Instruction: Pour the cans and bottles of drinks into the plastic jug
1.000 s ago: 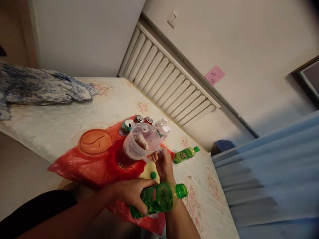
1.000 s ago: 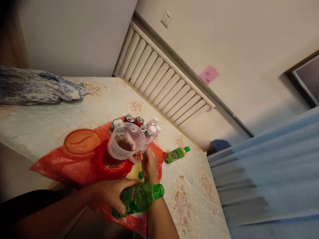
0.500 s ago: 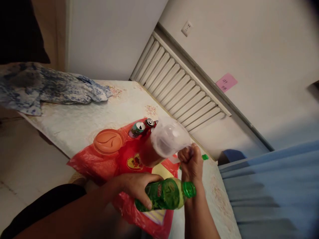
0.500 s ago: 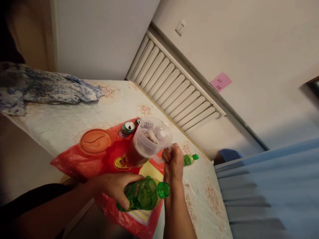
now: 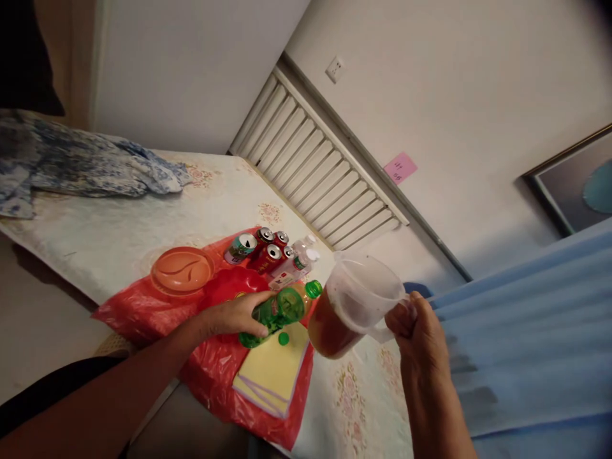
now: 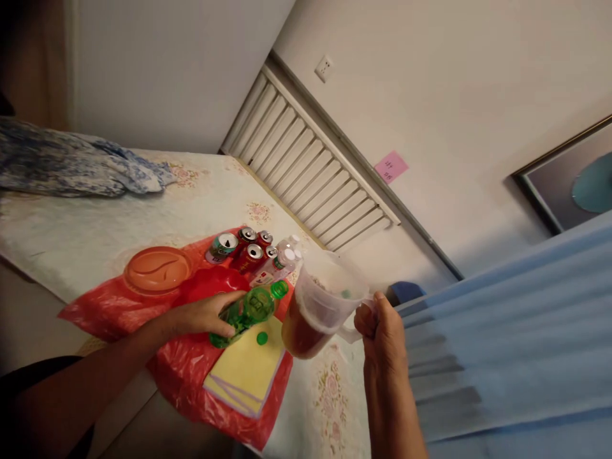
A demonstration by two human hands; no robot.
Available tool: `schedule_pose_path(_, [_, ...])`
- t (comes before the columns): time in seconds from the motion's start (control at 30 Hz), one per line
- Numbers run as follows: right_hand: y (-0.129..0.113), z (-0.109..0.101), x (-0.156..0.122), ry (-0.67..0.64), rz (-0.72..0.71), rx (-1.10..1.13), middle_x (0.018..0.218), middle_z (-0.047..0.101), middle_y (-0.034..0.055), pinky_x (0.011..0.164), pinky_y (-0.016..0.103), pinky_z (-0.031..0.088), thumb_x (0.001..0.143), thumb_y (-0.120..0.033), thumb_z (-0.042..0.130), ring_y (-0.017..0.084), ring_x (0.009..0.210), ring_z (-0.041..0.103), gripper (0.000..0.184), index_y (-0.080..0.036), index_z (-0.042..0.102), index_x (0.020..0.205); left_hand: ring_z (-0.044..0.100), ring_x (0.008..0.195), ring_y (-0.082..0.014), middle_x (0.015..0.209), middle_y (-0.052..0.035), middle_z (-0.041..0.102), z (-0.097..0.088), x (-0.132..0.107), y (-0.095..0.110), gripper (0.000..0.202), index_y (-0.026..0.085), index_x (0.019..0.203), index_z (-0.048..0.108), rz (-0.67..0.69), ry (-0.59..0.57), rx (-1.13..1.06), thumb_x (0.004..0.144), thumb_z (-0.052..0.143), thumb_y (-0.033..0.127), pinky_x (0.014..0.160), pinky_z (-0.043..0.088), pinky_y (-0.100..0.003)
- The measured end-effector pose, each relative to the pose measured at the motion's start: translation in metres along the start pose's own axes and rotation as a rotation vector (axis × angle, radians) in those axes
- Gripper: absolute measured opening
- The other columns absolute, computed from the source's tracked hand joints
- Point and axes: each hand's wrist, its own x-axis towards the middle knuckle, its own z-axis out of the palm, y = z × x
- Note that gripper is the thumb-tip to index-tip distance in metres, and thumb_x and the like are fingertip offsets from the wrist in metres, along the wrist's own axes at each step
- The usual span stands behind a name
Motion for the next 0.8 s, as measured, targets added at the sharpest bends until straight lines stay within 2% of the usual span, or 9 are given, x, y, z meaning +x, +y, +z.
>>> schedule_pose_path(0.13, [-0.005, -0.018, -0.005, -0.030, 0.034, -0.067, 0.042, 0.022, -0.0109, 0.035, 0.022, 0.010, 0.077, -0.044, 0.068, 0.004, 0.037, 0.012, 0.053, -0.024, 0.028, 0.049, 0.061, 0.105, -0.0270, 0.111, -0.0058, 0.066, -0.005, 0.006, -0.003, 0.065, 0.017, 0.125, 0.051, -0.014, 0.113, -0.046, 0.063, 0.069, 0.029, 0.083, 0.051, -0.033])
schedule_pose_path(0.27, [-0.005, -0.024, -0.010, -0.077, 0.061, -0.148, 0.042, 0.021, -0.0103, 0.037, 0.023, 0.010, 0.078, -0.051, 0.066, 0.004, 0.037, 0.013, 0.054, -0.023, 0.031, 0.048, 0.058, 0.110, -0.0274, 0.113, -0.0061, 0.063, -0.007, 0.009, -0.002, 0.066, 0.017, 0.125, 0.048, -0.008, 0.172, 0.033, 0.062, 0.064, 0.027, 0.089, 0.049, -0.033])
schedule_pose_path(0.43, [-0.002, -0.023, -0.014, -0.122, 0.085, -0.209, 0.041, 0.021, -0.0101, 0.037, 0.022, 0.011, 0.078, -0.057, 0.066, 0.004, 0.037, 0.014, 0.059, -0.024, 0.028, 0.047, 0.056, 0.117, -0.0261, 0.125, -0.0075, 0.059, -0.010, 0.009, -0.003, 0.070, 0.019, 0.130, 0.043, -0.015, 0.171, 0.134, 0.062, 0.058, 0.020, 0.095, 0.045, -0.030])
schedule_pose_path(0.6, [-0.001, -0.018, -0.015, -0.135, 0.117, -0.250, 0.042, 0.023, -0.0097, 0.038, 0.022, 0.012, 0.076, -0.058, 0.068, 0.005, 0.038, 0.016, 0.058, -0.023, 0.032, 0.048, 0.057, 0.116, -0.0246, 0.126, -0.0065, 0.061, -0.010, 0.009, -0.010, 0.072, 0.021, 0.130, 0.041, -0.029, 0.144, 0.064, 0.060, 0.053, 0.014, 0.093, 0.044, -0.028])
schedule_pose_path(0.8, [0.004, -0.021, -0.006, -0.191, 0.155, -0.288, 0.042, 0.025, -0.0094, 0.038, 0.022, 0.011, 0.080, -0.056, 0.066, 0.004, 0.038, 0.017, 0.057, -0.023, 0.032, 0.049, 0.056, 0.118, -0.0264, 0.125, -0.0064, 0.062, -0.010, 0.010, -0.012, 0.067, 0.021, 0.123, 0.049, -0.039, 0.137, 0.070, 0.057, 0.053, 0.011, 0.092, 0.044, -0.027])
